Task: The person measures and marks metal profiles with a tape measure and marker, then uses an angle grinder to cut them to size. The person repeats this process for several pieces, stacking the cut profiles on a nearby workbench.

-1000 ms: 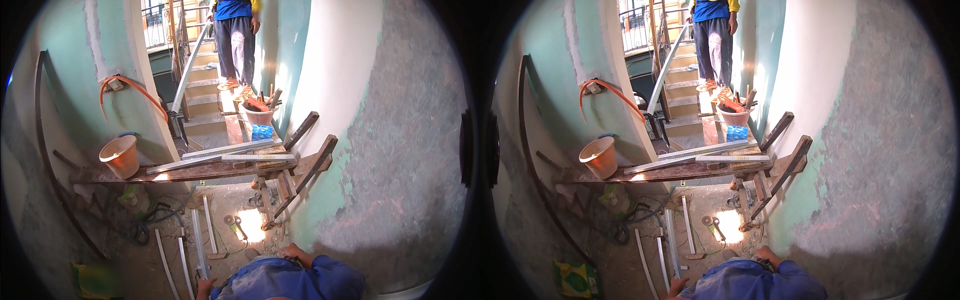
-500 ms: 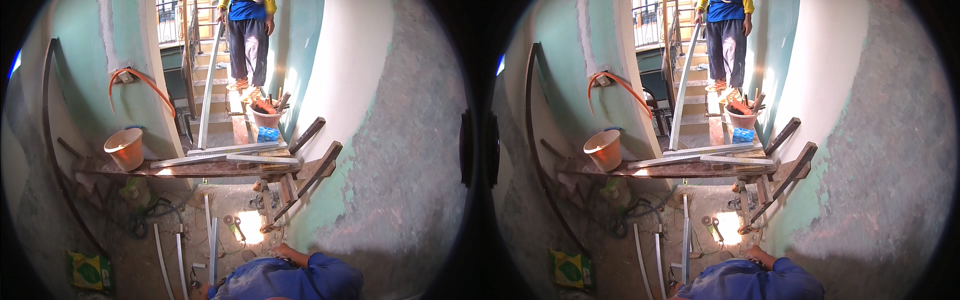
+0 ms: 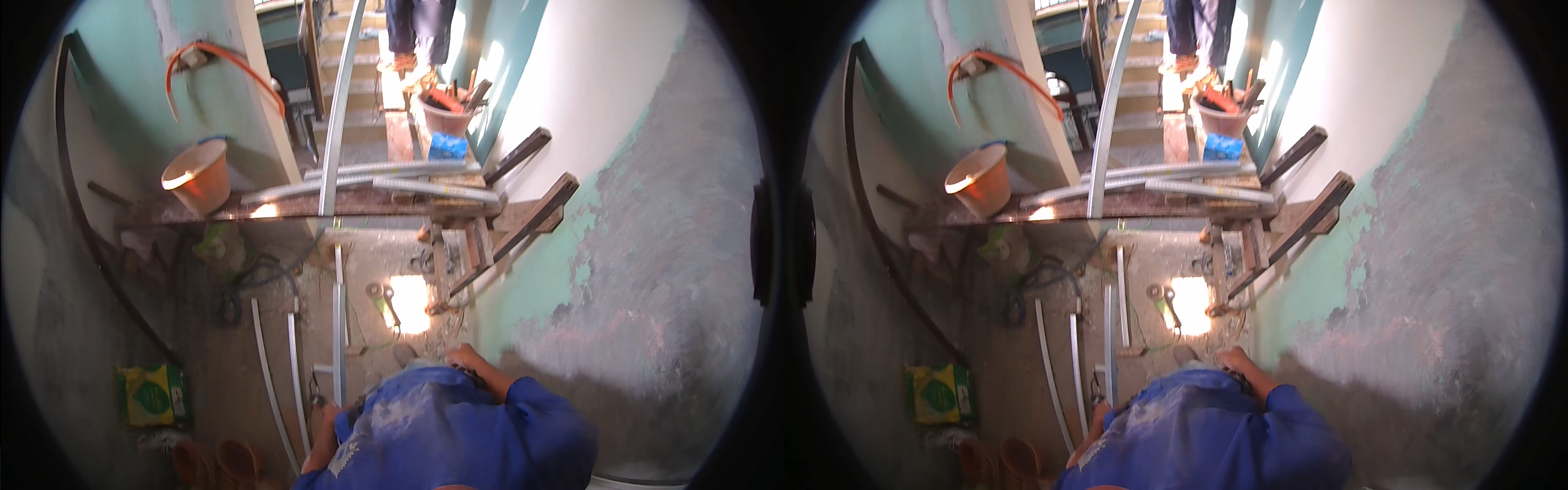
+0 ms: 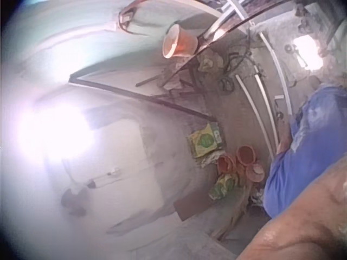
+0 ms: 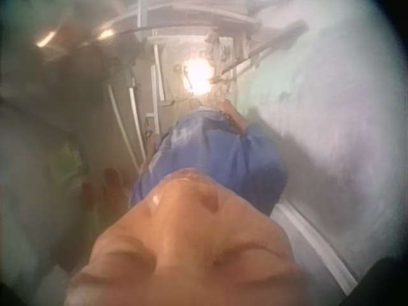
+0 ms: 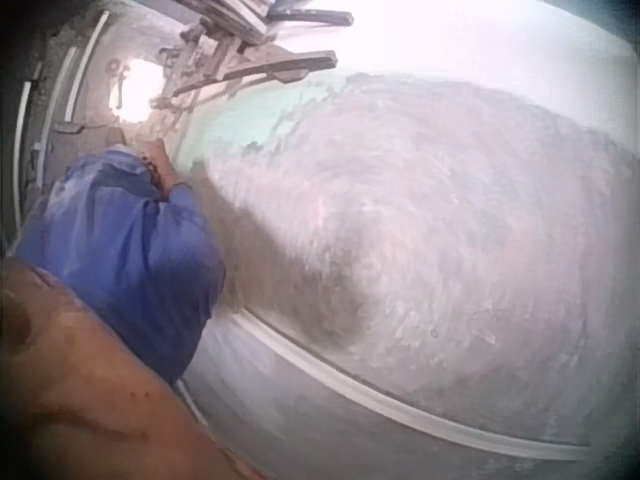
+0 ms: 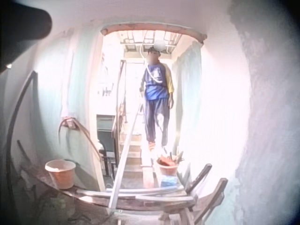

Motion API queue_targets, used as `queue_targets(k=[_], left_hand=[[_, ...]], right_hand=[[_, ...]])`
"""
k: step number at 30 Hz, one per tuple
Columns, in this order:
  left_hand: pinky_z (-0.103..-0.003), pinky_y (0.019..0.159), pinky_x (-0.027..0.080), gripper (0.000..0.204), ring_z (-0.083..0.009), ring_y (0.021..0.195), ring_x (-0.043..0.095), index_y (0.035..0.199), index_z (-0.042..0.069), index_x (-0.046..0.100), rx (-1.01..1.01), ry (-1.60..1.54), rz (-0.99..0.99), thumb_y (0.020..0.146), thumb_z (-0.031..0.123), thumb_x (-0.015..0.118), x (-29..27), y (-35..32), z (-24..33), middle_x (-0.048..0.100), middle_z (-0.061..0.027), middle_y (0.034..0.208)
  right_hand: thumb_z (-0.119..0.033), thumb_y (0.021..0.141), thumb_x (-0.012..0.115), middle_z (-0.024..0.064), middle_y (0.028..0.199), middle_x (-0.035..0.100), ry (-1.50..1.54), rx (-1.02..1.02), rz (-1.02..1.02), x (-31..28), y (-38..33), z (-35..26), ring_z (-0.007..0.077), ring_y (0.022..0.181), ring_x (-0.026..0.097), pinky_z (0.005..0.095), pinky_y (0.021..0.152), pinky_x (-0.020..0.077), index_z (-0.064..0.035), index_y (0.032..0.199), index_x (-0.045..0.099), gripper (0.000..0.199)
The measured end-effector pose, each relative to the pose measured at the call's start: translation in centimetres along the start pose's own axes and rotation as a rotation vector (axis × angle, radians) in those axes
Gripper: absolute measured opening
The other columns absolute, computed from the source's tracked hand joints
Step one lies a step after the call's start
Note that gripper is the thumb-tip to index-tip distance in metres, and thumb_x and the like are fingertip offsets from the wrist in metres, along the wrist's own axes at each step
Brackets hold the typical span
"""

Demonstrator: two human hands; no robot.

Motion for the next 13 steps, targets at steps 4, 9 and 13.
queue_targets(k=[4, 9, 13], left_hand=[[-0.040, 0.064, 0.055, 0.059, -0.0243, 0.073, 0.071, 0.089, -0.004, 0.070, 0.051, -0.032, 0.000, 0.064, 0.046, 0.086, 0.6, -0.1, 1.0, 0.072, -0.0173, 0.079], [-0.041, 0.063, 0.054, 0.053, -0.0241, 0.071, 0.070, 0.089, -0.004, 0.070, -0.002, 0.014, -0.016, 0.067, 0.042, 0.085, -0.1, -3.1, 6.7, 0.072, -0.0172, 0.079], [-0.041, 0.064, 0.054, 0.048, -0.0260, 0.070, 0.070, 0.093, 0.000, 0.072, -0.020, -0.006, -0.027, 0.071, 0.041, 0.083, 0.4, -3.3, 5.9, 0.073, -0.0138, 0.079]], right_hand=[[-0.021, 0.089, 0.069, 0.0139, 0.089, 0.073, -0.155, -0.085, -0.007, -0.1, 1.4, 2.3, 0.0217, 0.079, 0.070, 0.0364, 0.068, 0.0560, 0.0031, 0.111, 0.069, 0.033], [-0.034, 0.089, 0.067, 0.0113, 0.091, 0.073, -0.057, -0.005, 0.049, 0.1, 1.0, 3.7, 0.0201, 0.077, 0.069, 0.0348, 0.069, 0.0541, -0.0001, 0.110, 0.069, 0.040], [-0.039, 0.090, 0.068, 0.0123, 0.093, 0.074, -0.061, 0.004, 0.024, -0.4, 1.0, 4.2, 0.0220, 0.080, 0.070, 0.0349, 0.071, 0.0550, -0.0012, 0.113, 0.068, 0.045]])
Point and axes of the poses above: each hand's wrist, its own y-axis towards the middle knuckle, its own x-axis out of the palm, z = x × y, the point moved 1 cm from there along y, towards the middle knuckle
